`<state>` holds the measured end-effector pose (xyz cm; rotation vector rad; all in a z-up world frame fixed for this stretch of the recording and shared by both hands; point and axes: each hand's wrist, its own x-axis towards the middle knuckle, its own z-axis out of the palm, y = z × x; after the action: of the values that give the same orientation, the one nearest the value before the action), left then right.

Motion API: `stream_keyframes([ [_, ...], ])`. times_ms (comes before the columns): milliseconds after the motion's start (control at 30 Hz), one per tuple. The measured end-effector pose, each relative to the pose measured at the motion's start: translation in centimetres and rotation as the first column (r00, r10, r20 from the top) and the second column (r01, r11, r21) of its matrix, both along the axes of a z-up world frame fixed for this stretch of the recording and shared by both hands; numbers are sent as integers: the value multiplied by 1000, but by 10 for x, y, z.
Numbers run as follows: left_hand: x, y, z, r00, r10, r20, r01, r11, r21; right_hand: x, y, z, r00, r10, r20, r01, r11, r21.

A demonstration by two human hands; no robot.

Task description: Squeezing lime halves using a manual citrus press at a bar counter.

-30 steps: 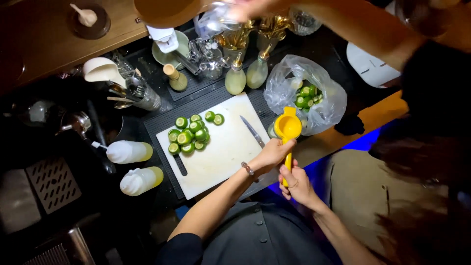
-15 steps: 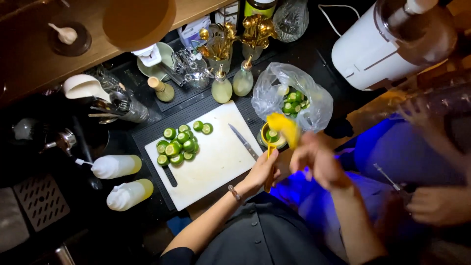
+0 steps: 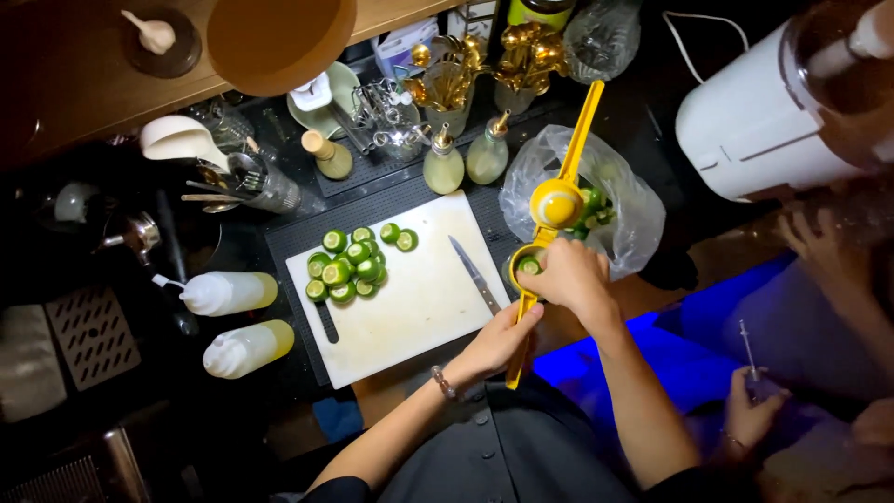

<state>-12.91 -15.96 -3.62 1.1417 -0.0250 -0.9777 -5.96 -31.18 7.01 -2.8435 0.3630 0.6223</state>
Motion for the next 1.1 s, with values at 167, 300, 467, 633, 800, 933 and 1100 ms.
stream_keyframes([
  [167, 50, 35, 33, 955, -193, 225, 93, 915, 392, -10, -22, -6, 998, 3, 67, -13, 989, 145],
  [300, 116, 95, 60, 558, -440, 703, -514, 482, 709, -15, -48, 45, 960, -261, 105, 221, 930, 294],
  [467, 152, 135, 28, 190, -773, 605, -607, 391, 691, -8, -109, 30, 882, -174, 437, 89, 974, 209],
  [633, 156, 139, 14, 111, -838, 534, -544, 398, 739, -28, -134, 1, 809, -464, 362, 248, 827, 505],
  [800, 155, 115, 50, 357, -711, 605, -390, 476, 789, -44, -132, -16, 809, -533, 248, 331, 761, 557],
  [933, 137, 74, 92, 329, -279, 902, -192, 915, 354, -42, -117, -3, 801, -471, 369, 269, 834, 481],
  [1100, 120, 12, 115, 61, -439, 896, -118, 889, 443, -23, -95, 18, 817, -457, 353, 213, 807, 551],
])
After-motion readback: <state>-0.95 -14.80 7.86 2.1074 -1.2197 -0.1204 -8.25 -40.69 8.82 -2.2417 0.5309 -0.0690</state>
